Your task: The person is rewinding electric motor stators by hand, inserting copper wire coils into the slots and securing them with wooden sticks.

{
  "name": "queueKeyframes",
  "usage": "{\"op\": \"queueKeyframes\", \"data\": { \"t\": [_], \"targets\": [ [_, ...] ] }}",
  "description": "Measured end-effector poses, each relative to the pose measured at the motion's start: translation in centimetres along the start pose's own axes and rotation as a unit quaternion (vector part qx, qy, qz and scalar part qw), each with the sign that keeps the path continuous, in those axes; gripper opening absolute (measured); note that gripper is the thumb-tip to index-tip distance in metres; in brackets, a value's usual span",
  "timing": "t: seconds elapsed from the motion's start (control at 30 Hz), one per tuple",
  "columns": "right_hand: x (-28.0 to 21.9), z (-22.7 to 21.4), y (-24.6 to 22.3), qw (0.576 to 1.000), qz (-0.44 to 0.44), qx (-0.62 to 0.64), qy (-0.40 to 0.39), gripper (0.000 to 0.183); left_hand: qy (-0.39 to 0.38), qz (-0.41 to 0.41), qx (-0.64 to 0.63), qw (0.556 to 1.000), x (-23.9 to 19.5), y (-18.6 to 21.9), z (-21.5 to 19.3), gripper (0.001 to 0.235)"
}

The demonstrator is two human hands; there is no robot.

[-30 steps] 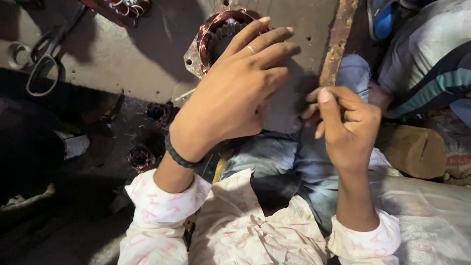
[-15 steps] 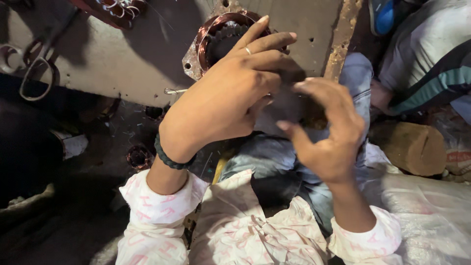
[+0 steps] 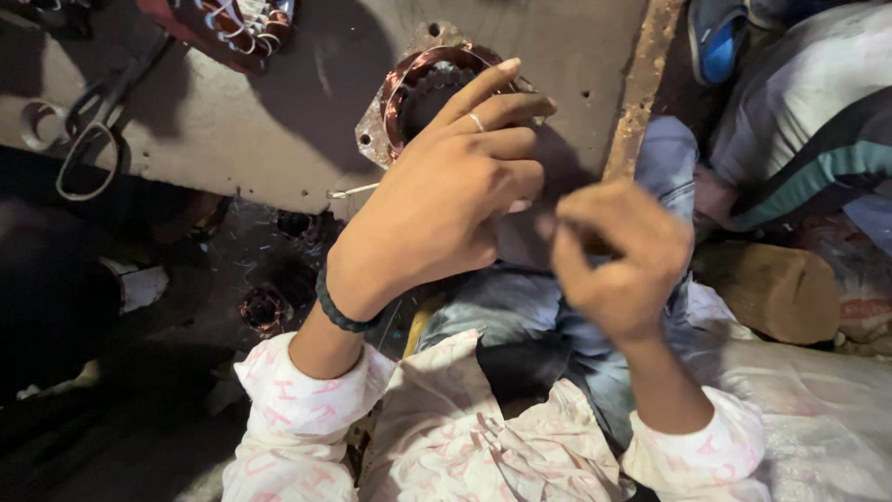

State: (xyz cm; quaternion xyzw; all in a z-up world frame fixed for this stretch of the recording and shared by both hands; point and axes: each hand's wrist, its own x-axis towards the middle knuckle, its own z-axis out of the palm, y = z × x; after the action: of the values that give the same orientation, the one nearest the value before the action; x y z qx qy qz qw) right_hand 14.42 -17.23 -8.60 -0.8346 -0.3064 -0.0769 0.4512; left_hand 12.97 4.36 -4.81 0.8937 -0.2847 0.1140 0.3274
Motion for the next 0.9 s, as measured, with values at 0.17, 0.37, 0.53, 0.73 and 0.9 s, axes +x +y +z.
{"op": "queueKeyframes", "data": {
  "t": [0.17,0.37,0.53,0.73,0.9],
  "targets": [
    [0.0,-0.1,-0.2,0.997,-0.051,-0.048,-0.029,0.020,0.005,0.006,0.019,1.000,0.2,0.4,-0.3,0.021],
    [0.5,-0.2,0.4,1.000,0.000,0.001,-0.025,0.014,-0.009,-0.010,0.023,1.000,0.3,0.7,-0.5,0.025],
    [0.5,-0.3,0.9,1.000,0.020,0.013,0.010,0.015,-0.001,-0.008,0.033,0.999,0.3,0.8,-0.3,0.026],
    [0.9,-0.7,0.0,0.999,0.042,0.020,0.019,0.013,-0.026,-0.018,0.063,0.998,0.3,1.0,-0.3,0.027],
    [1.3,-0.9,-0.3,1.000,-0.011,0.007,-0.012,0.009,-0.023,-0.013,0.049,0.998,0.6,1.0,-0.7,0.030]
  ]
}}
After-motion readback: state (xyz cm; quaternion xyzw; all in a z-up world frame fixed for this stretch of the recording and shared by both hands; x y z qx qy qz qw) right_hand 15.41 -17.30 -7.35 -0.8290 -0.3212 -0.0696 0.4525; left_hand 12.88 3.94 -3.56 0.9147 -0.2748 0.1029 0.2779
